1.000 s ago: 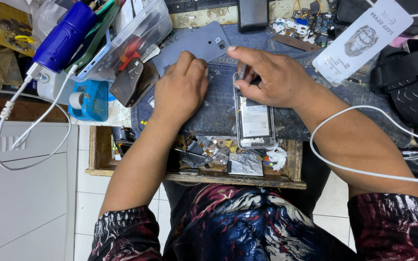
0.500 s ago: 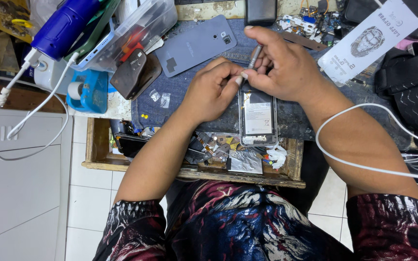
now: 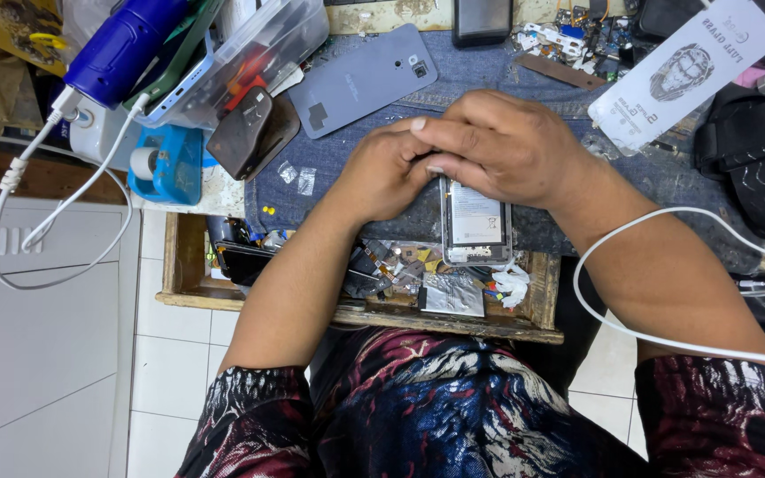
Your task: The person uses a screwdriver to remove screws from the internal components of a mobile phone and then pulls back a protective layer or battery adhesive by hand.
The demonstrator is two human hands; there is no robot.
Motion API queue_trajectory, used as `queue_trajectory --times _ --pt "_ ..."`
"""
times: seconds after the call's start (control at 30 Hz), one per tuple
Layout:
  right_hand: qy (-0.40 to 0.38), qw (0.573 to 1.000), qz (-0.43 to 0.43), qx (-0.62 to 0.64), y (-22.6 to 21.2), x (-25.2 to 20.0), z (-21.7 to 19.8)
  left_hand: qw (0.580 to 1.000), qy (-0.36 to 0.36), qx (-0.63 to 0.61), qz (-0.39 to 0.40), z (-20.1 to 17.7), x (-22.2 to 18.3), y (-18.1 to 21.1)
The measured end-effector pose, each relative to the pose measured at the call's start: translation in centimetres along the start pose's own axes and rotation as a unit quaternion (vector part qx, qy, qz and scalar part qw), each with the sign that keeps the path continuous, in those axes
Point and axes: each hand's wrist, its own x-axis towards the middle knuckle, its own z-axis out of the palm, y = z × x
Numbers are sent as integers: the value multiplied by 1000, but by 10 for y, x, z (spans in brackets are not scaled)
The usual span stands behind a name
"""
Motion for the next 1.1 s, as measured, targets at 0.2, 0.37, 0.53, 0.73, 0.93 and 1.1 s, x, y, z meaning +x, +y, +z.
queue_trajectory --times 0.2,0.37,0.53,0.73,0.93,1.1 --pt "-7 997 12 81 3 -3 1 992 27 75 -97 11 4 8" --pt "12 996 38 82 6 -2 1 997 44 -48 35 -2 3 13" --pt "-6 998 35 56 8 -6 6 997 71 -4 -21 8 3 6" --pt "4 997 -1 71 10 -2 1 997 61 -20 34 5 -1 0" --pt "-10 997 33 72 11 -4 4 997 68 26 -40 10 2 8" --pt "9 1000 5 25 12 -2 1 998 66 16 -15 8 0 4"
